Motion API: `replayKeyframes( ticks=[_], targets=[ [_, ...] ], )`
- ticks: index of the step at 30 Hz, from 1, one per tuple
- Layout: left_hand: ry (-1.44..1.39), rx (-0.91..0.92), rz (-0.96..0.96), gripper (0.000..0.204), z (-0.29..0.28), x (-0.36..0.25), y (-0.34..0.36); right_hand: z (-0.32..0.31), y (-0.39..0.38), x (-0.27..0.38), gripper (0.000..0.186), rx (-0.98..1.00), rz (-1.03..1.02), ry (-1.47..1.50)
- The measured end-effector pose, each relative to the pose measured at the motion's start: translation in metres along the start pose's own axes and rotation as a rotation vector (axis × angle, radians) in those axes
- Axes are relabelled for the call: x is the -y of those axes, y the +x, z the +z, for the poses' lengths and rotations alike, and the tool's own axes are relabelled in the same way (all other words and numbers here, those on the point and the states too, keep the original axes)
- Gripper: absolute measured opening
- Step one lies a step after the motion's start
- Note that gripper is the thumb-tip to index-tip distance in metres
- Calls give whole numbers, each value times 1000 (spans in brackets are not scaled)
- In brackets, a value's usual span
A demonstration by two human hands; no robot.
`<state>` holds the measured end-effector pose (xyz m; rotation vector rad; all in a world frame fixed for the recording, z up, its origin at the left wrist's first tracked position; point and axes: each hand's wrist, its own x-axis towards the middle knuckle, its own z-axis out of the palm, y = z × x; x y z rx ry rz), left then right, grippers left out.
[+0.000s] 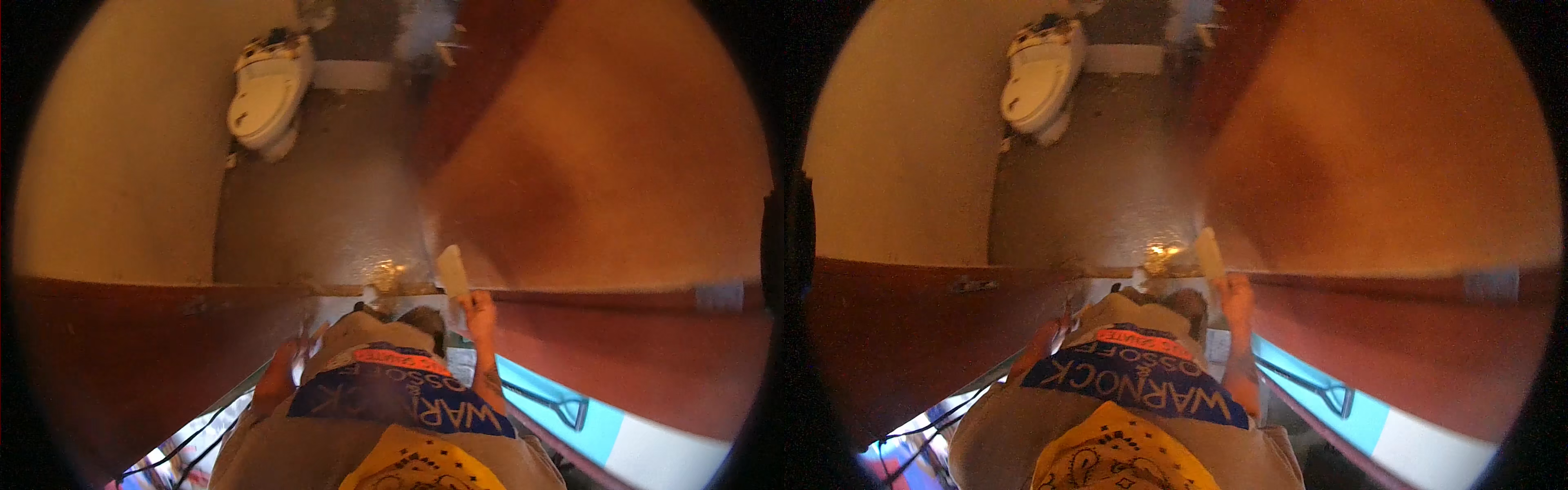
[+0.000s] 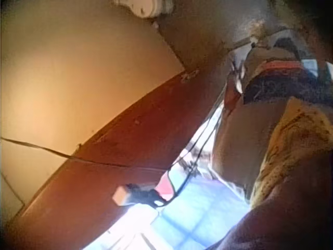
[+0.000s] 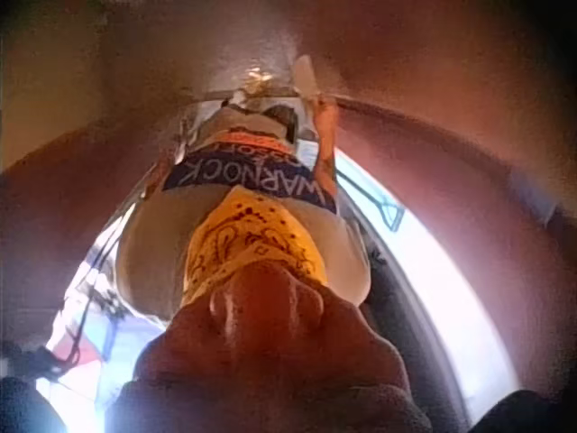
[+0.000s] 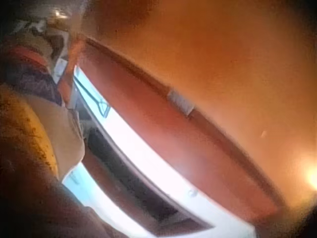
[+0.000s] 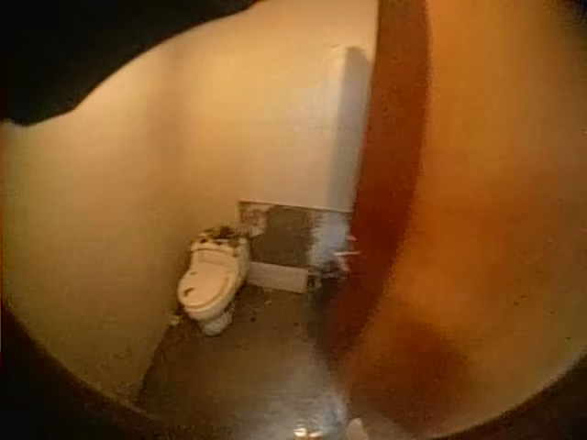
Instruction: The person uses a hammer and a flat metal pry tool to chip away fragments of wall tile and dried mortar from a bathroom wall next to a toilet. They strike the tool with the hammer to pry pieces off, handling the discarded fragments by hand.
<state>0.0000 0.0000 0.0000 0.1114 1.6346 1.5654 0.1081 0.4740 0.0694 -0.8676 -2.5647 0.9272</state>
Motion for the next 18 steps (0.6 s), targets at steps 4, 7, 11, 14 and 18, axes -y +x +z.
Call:
replayKeyframes(
  ticks=[4, 7, 11, 14, 18],
  targets=[
    [266, -232, -831, 36, -63, 12, 121, 19, 96, 36, 23, 31, -165, -28],
    [229, -218, -671, 36, -112, 20, 147, 55, 158, 61, 24, 144, -153, -81],
    [196, -295, -680, 33, -112, -20, 194, 94, 259, 82, 24, 146, -213, -175],
    [203, -336, -646, 33, -124, -20, 198, 136, 329, 103, 24, 155, -296, -101],
    [233, -317, -562, 33, -120, -8, 215, 204, 437, 110, 27, 213, -206, -31]
  ],
)
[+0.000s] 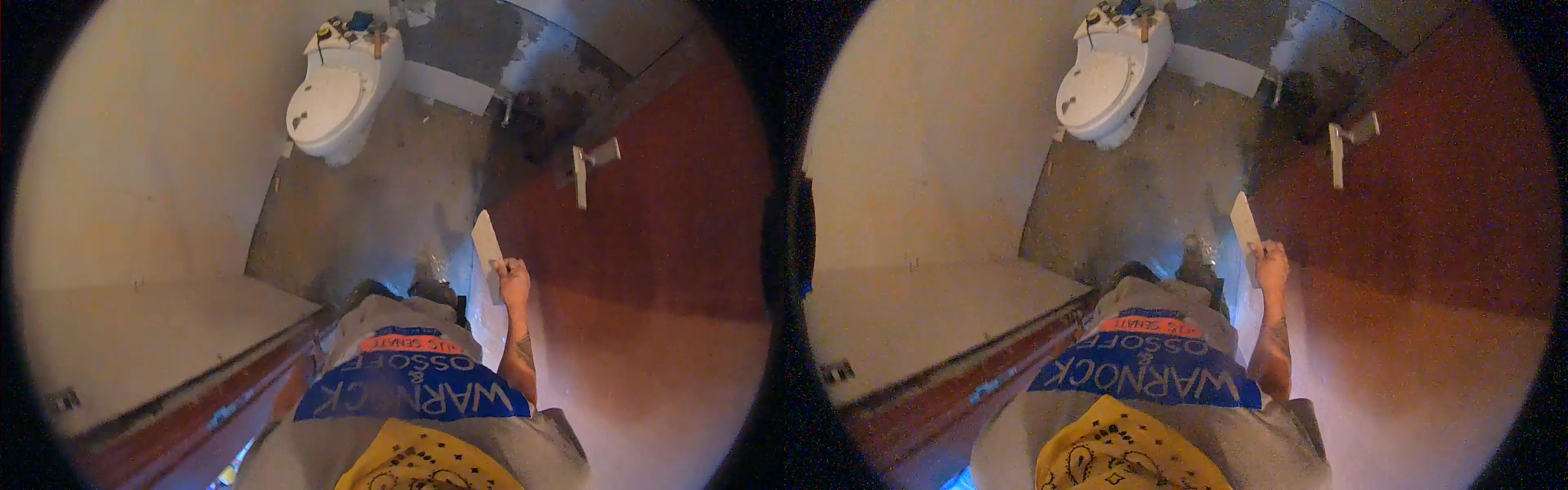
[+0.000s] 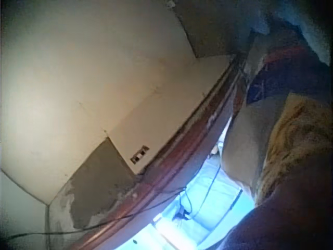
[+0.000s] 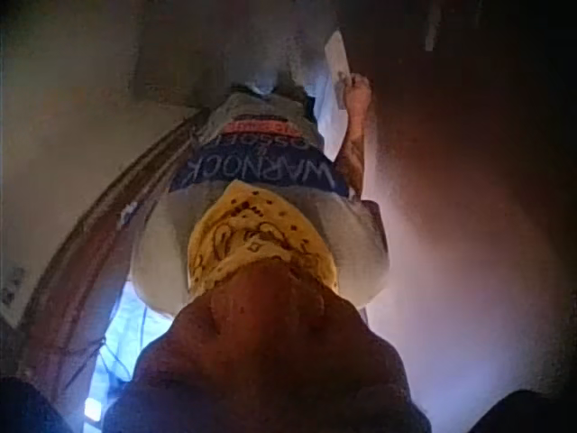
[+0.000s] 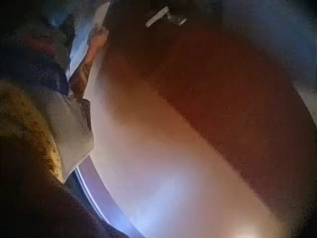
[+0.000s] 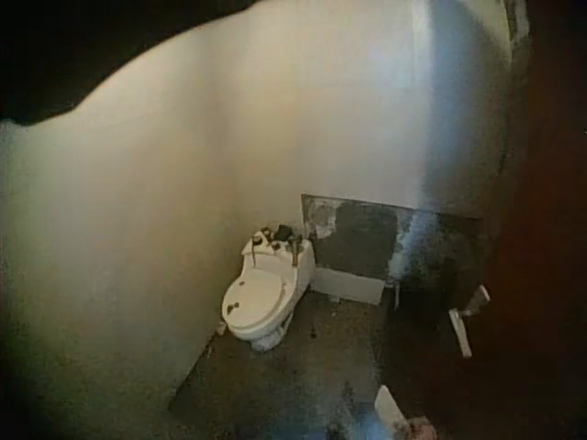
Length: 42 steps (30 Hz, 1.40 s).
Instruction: The person uses a hammer and a flat metal pry tool to chip away fragments of wall tile and dried mortar from a bathroom wall next to a toilet. They strike the tool with the hammer to pry pieces off, handling the discarded fragments by hand.
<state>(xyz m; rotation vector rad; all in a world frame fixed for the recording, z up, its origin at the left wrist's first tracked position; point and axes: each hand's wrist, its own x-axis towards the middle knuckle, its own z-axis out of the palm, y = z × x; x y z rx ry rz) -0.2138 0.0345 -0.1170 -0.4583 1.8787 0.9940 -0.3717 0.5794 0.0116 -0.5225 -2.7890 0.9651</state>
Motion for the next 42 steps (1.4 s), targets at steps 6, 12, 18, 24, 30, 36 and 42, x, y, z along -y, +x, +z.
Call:
replayKeyframes(
  ticks=[6, 12, 18, 24, 30, 36, 42],
  targets=[
    [50, 3, 9, 33, -31, -41, 32, 41, 149, 39, 33, 97, 19, 18],
    [192, 38, 146, 33, -93, -82, 121, 116, 286, 67, 34, 245, 206, 217],
    [211, 120, -23, 33, -269, -176, 220, 262, 397, 44, 26, 162, 307, 246],
    [-35, 80, -241, 27, -348, -506, 260, 464, 438, -98, 19, 337, 542, 231],
    [206, 122, -273, 69, -356, -427, 280, 700, 458, -88, 29, 627, 347, -24],
    [190, 188, -217, 69, -262, -438, 411, 807, 534, -274, 31, 532, -174, -461],
    [490, 90, -316, 68, -276, -424, 351, 769, 474, -117, 31, 414, 246, 21]
  ],
)
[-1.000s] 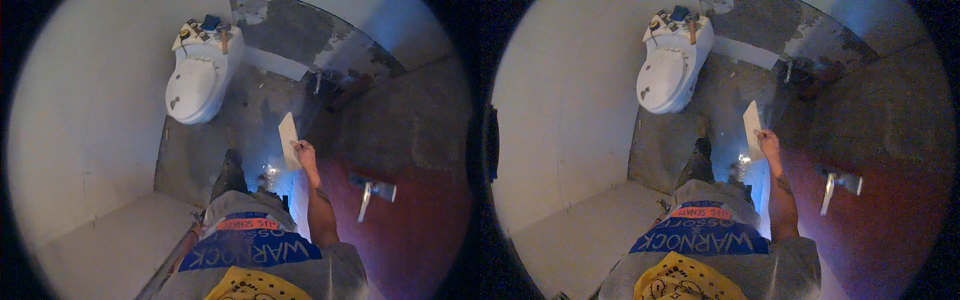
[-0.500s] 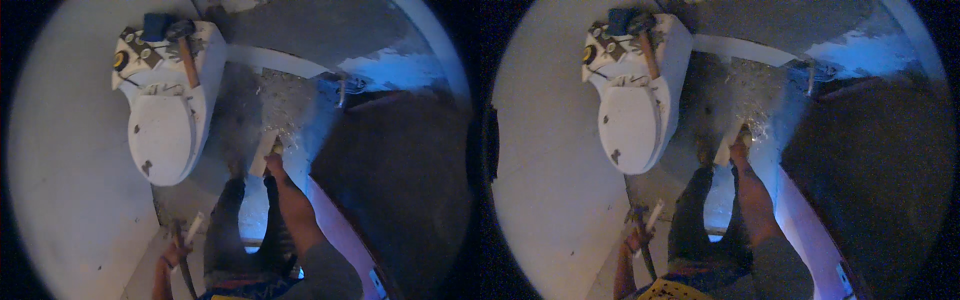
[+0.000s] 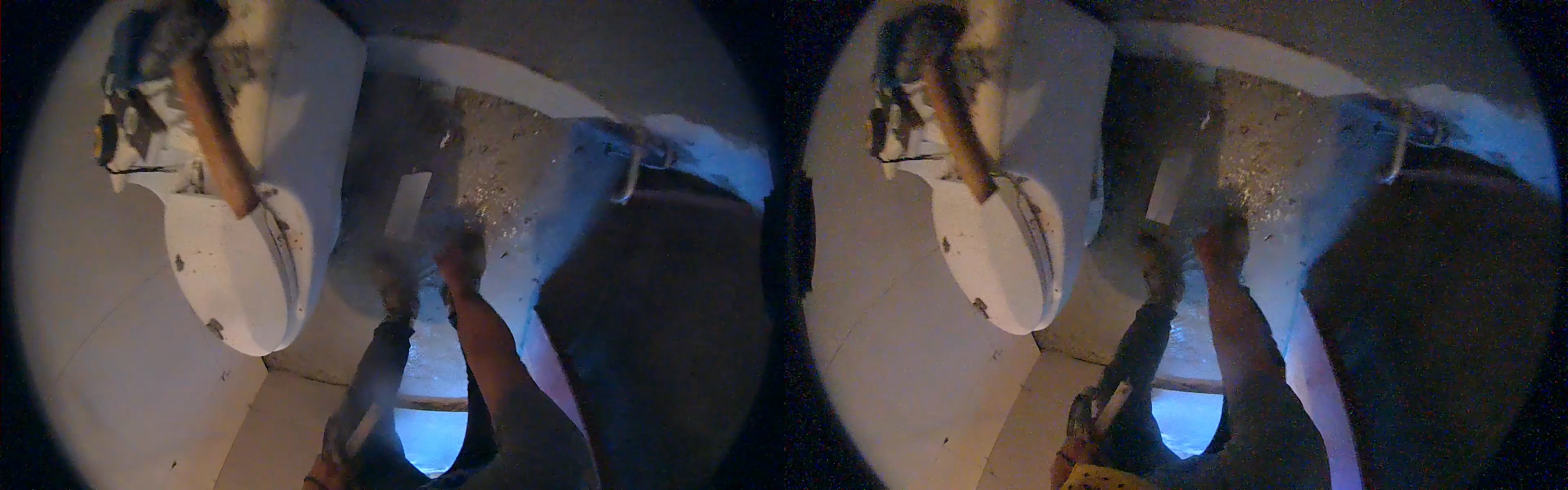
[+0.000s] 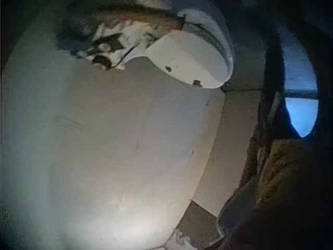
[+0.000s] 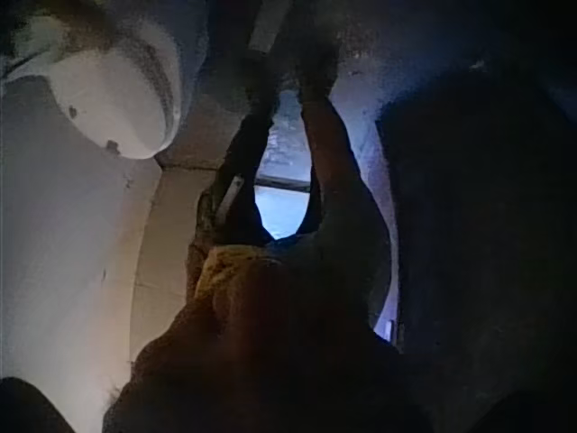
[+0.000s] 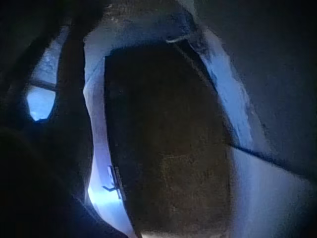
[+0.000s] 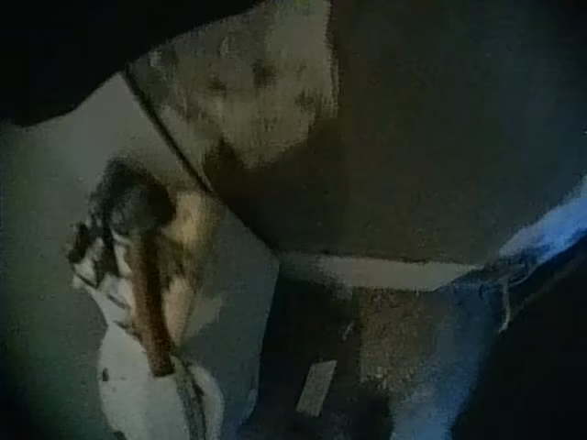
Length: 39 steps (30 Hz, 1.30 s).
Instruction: The person uses a hammer and a flat metal pry tool to chip away fragments of wall tile and dried mortar from a bathroom wall next to a toilet. They strike the tool with the hammer to pry pieces off, handling the discarded fragments by hand.
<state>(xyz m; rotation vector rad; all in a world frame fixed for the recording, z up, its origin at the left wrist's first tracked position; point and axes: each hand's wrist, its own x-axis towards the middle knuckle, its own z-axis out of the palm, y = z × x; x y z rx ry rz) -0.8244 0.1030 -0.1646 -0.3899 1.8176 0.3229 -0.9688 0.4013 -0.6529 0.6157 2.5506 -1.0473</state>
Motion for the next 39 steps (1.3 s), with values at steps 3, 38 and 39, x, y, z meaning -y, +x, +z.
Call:
replayKeyframes(
  ticks=[3, 38, 39],
  targets=[
    [424, -69, 454, 69, 39, -11, 20, -153, -36, -94, 29, -263, -427, -74],
    [-432, -420, 533, 47, -222, -353, 58, -602, -201, 320, 23, -283, 9, 477],
    [-444, -406, 552, 47, -213, -356, 52, -601, -205, 309, 23, -299, 8, 455]
  ],
)
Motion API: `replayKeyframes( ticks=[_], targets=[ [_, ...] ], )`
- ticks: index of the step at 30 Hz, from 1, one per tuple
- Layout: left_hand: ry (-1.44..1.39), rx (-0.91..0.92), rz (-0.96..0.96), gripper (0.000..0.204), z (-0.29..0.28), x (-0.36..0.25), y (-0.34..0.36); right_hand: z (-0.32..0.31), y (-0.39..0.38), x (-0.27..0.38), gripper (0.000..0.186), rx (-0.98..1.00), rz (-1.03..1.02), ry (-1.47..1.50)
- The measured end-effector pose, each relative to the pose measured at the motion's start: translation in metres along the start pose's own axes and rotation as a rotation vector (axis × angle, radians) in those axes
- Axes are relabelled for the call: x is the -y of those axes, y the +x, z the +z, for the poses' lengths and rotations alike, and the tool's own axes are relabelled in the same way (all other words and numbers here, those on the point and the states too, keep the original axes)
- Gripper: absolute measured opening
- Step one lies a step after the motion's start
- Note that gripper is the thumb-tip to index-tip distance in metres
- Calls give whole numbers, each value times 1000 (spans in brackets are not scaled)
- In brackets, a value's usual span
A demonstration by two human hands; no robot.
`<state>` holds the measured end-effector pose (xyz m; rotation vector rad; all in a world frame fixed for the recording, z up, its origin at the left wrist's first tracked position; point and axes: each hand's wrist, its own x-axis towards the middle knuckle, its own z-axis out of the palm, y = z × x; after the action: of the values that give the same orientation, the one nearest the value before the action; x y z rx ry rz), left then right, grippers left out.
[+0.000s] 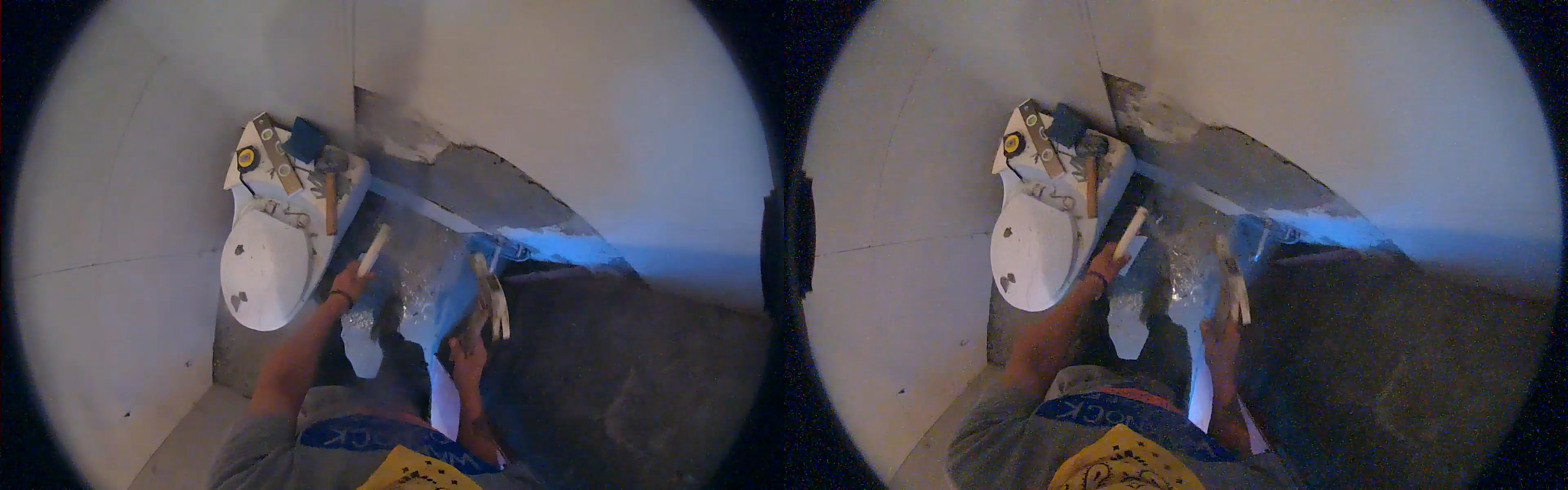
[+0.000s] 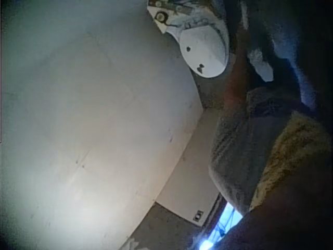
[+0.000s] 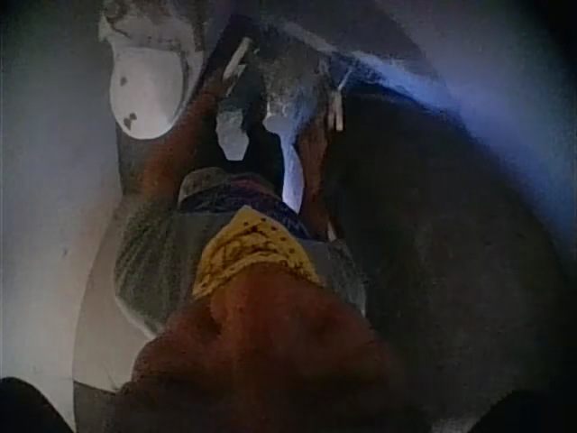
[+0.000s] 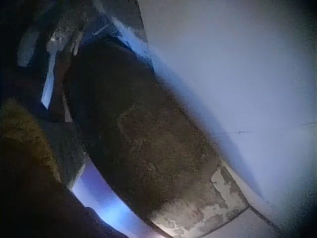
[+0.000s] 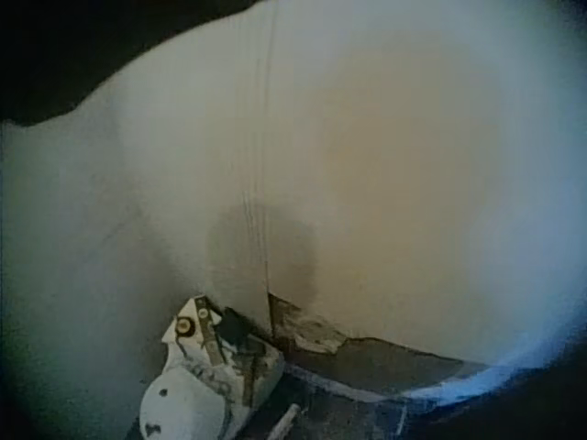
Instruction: The person uses a hammer and a flat metal pry tool to chip away fragments of wall tile and dried mortar from a bathroom wall next to a toilet. They strike the tool with the hammer to pry pieces off, handling the discarded fragments by hand.
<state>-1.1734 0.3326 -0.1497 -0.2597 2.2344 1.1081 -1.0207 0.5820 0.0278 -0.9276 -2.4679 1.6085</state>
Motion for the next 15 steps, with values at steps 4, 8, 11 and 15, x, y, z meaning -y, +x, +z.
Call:
replayKeyframes(
  ticks=[4, 8, 11, 15],
  targets=[
    [-9, 8, 100, 50, -14, 5, -15, 15, -6, -31, 16, -19, 81, -72],
    [-39, -68, 35, 48, -22, 1, 4, 32, 16, -10, 24, 75, 365, 50],
    [18, -77, 120, 45, -16, -28, 30, 20, 51, -36, 16, 156, -75, 134],
    [6, -228, 73, 44, 0, -40, 50, 24, 98, -7, 25, 196, -201, -42]
  ],
)
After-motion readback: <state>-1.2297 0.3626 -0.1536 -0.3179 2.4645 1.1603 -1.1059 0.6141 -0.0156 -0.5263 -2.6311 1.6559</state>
